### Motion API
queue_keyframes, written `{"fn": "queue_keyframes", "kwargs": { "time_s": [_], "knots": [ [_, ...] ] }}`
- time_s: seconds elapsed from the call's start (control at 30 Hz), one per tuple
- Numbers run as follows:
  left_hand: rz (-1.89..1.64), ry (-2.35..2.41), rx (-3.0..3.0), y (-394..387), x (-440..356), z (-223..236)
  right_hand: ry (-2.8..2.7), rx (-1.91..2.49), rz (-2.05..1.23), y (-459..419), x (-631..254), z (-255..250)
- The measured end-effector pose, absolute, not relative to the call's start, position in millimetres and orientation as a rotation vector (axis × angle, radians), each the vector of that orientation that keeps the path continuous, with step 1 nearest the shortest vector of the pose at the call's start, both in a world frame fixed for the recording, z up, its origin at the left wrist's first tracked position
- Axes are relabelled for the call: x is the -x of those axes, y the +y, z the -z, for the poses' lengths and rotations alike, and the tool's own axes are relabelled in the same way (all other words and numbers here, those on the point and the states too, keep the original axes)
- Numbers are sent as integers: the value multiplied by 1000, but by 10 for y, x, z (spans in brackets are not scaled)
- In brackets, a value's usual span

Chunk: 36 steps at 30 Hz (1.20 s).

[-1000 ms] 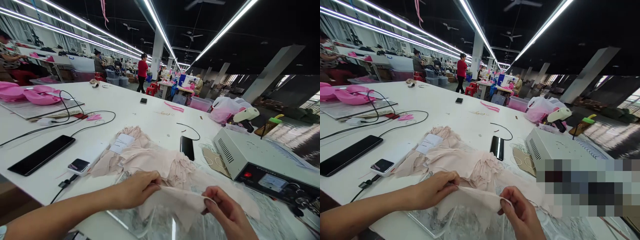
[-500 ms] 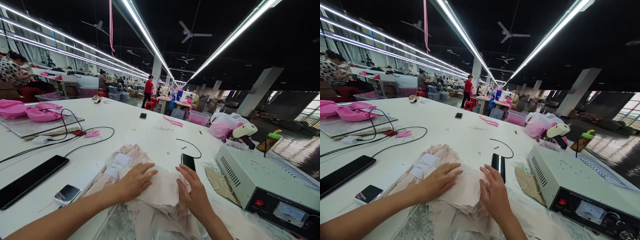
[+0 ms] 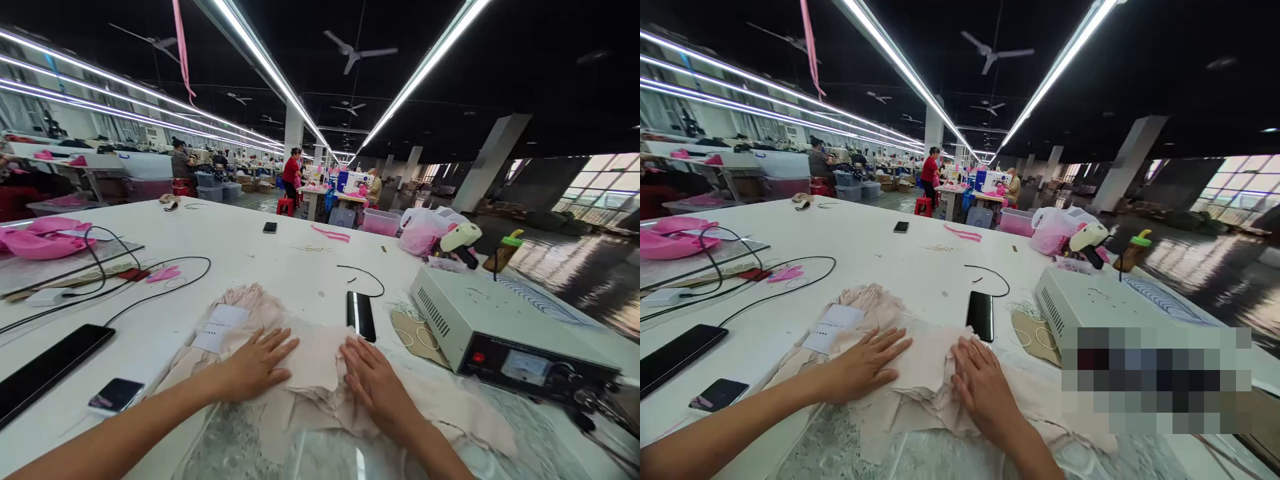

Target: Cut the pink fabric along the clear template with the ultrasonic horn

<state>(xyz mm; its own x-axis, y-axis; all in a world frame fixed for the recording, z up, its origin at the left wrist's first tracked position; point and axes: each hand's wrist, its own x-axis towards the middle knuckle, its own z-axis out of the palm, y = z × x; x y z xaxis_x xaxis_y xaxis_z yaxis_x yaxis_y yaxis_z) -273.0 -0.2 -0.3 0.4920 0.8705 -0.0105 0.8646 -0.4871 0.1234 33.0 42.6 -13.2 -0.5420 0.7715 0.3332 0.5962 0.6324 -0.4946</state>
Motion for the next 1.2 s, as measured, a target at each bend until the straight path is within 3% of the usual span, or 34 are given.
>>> {"fn": "queue_keyframes", "kwargs": {
  "time_s": [0.2,0.37,0.57,0.87,1.2],
  "knots": [
    [-597,1277,-2789,73,2218,-269,-1784,1443,-397,210,-1331,111],
    [-371,991,-2821,311,1211,-301,-1467,1610,-347,92,-1956,375],
    [-108,1012,-2787,762,376,-32,-1496,1633,-330,90,-2018,653],
    [-13,977,-2599,1063,323,-36,-1620,1608,-163,92,-2018,705],
    [-273,880,-2551,1049,299,-306,-1770,1524,177,126,-1734,586]
  ]
}}
